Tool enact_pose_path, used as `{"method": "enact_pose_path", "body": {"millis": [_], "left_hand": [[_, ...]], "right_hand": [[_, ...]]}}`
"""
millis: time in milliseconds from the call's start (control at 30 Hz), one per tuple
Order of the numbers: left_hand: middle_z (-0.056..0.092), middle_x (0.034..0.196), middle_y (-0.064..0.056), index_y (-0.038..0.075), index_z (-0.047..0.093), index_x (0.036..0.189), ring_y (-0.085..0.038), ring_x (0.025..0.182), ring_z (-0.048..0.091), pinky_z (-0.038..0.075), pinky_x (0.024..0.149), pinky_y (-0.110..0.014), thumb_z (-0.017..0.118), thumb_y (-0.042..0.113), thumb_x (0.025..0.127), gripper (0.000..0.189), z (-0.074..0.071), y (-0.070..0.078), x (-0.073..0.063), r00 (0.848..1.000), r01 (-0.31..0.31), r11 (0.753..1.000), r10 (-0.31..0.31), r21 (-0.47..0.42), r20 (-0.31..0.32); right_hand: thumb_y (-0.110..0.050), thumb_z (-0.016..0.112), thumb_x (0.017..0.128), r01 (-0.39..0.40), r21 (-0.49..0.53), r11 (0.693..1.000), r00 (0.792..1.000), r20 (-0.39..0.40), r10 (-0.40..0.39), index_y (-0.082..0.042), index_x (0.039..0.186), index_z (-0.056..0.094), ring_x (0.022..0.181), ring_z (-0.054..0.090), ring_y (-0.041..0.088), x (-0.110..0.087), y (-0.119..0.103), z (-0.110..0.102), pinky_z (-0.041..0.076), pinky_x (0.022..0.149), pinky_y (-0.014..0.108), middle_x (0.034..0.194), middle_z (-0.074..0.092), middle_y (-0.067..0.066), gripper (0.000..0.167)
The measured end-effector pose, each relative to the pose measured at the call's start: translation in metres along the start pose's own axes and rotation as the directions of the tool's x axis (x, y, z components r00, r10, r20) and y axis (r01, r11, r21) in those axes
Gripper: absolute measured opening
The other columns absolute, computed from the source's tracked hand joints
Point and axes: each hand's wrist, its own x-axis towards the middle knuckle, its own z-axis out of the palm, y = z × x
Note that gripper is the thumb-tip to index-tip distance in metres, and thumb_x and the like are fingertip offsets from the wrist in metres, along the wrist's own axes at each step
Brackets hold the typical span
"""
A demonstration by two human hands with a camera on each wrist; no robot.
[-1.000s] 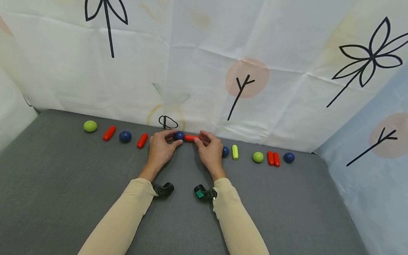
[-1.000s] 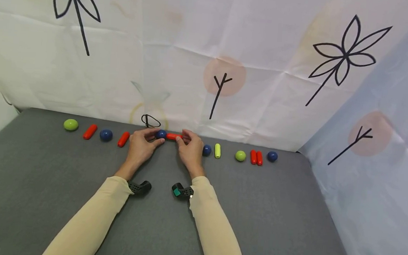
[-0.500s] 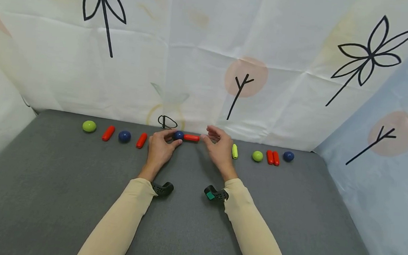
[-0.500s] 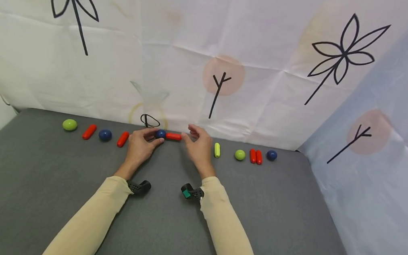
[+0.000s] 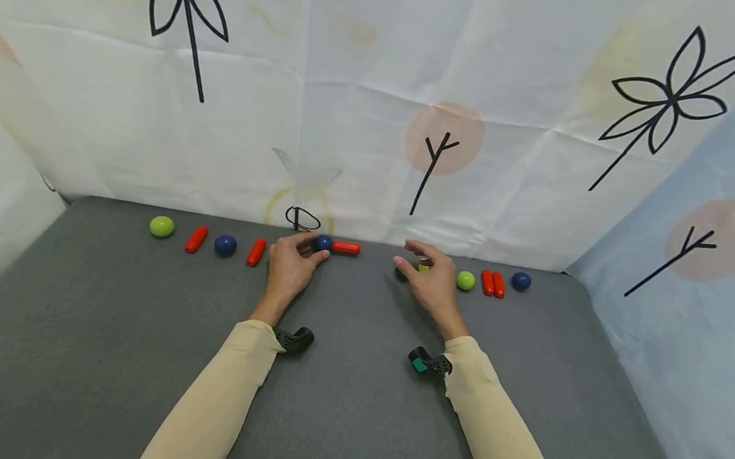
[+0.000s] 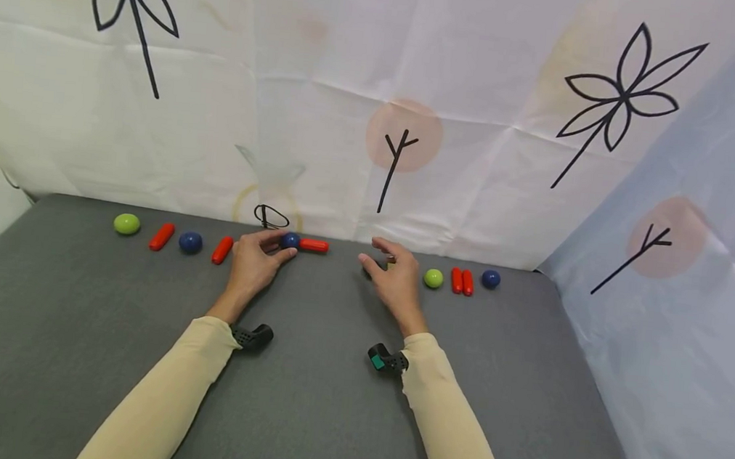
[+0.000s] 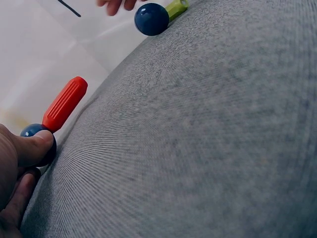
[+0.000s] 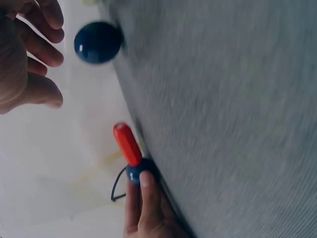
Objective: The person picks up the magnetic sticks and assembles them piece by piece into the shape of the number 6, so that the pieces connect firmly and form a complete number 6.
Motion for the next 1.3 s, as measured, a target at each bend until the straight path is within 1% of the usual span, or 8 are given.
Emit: {"method": "enact_pose_path", "body": {"millis": [167,300,400,567,800,933,1133,1300], "left_hand": [[0.069,0.124,-0.018,0.002,0.072,0.126,-0.033,0.111,0.069,0.054,0.093,-0.042,0.083,0.010,0.087,0.041,0.000,0.000,0.001,1.000,0.006,1.000,-0.006,-0.002,0.004],[0.069,0.123,-0.019,0.001,0.072,0.126,-0.033,0.110,0.069,0.054,0.093,-0.042,0.082,0.009,0.087,0.041,0.000,0.000,0.001,1.000,0.000,1.000,0.000,-0.011,0.002],[0.070,0.122,-0.019,0.001,0.072,0.125,-0.033,0.109,0.069,0.054,0.093,-0.042,0.082,0.009,0.087,0.041,0.000,0.000,0.001,1.000,-0.006,1.000,0.006,-0.015,-0.002],[0.070,0.123,-0.019,0.001,0.072,0.125,-0.033,0.109,0.069,0.054,0.093,-0.042,0.083,0.009,0.086,0.041,0.000,0.000,0.001,1.000,-0.007,1.000,0.007,-0.014,-0.006],[0.070,0.123,-0.018,0.002,0.072,0.125,-0.033,0.110,0.069,0.054,0.093,-0.042,0.083,0.010,0.086,0.041,0.001,-0.001,0.001,1.000,0.006,1.000,-0.006,-0.012,-0.006],[0.069,0.124,-0.018,0.002,0.072,0.125,-0.033,0.110,0.069,0.054,0.093,-0.042,0.083,0.009,0.086,0.041,0.000,-0.001,0.001,1.000,0.010,1.000,-0.010,-0.011,-0.006],[0.069,0.124,-0.018,0.002,0.072,0.125,-0.033,0.110,0.069,0.054,0.094,-0.042,0.083,0.009,0.086,0.041,0.000,-0.001,0.001,1.000,0.013,1.000,-0.013,-0.009,-0.004],[0.069,0.124,-0.018,0.002,0.072,0.125,-0.033,0.110,0.069,0.054,0.093,-0.042,0.083,0.009,0.086,0.041,0.000,0.000,0.001,1.000,0.008,1.000,-0.008,-0.009,-0.005]], "right_hand": [[-0.013,0.082,0.088,-0.068,-0.070,0.995,0.996,0.054,0.072,0.002,0.127,0.069,0.122,0.054,0.033,-0.006,0.008,-0.011,0.043,0.102,0.051,0.125,0.068,0.016,0.044],[-0.012,0.083,0.087,-0.052,-0.118,0.992,0.992,0.107,0.065,0.002,0.129,0.068,0.127,0.050,0.034,-0.008,0.015,-0.014,0.037,0.108,0.051,0.126,0.067,0.017,0.047],[-0.014,0.084,0.085,-0.039,-0.160,0.986,0.989,0.134,0.061,0.000,0.130,0.069,0.127,0.047,0.036,-0.009,0.018,-0.014,0.034,0.109,0.051,0.128,0.066,0.018,0.049],[-0.016,0.086,0.084,-0.040,-0.197,0.980,0.988,0.138,0.069,-0.004,0.128,0.070,0.127,0.043,0.038,-0.011,0.021,-0.014,0.034,0.106,0.054,0.128,0.064,0.019,0.049],[-0.017,0.084,0.086,-0.039,-0.245,0.969,0.987,0.145,0.076,-0.005,0.128,0.072,0.126,0.044,0.040,-0.012,0.024,-0.013,0.029,0.108,0.057,0.126,0.066,0.019,0.045],[-0.018,0.083,0.087,-0.053,-0.250,0.967,0.985,0.149,0.093,-0.006,0.129,0.071,0.127,0.043,0.040,-0.011,0.025,-0.013,0.026,0.110,0.058,0.127,0.065,0.020,0.045],[-0.015,0.083,0.086,-0.064,-0.202,0.977,0.990,0.110,0.087,-0.005,0.128,0.071,0.125,0.046,0.038,-0.010,0.023,-0.013,0.032,0.106,0.054,0.125,0.065,0.021,0.045],[-0.015,0.084,0.086,-0.044,-0.163,0.986,0.994,0.093,0.059,-0.005,0.129,0.071,0.121,0.052,0.037,-0.007,0.014,-0.010,0.039,0.103,0.052,0.126,0.067,0.018,0.046]]}}
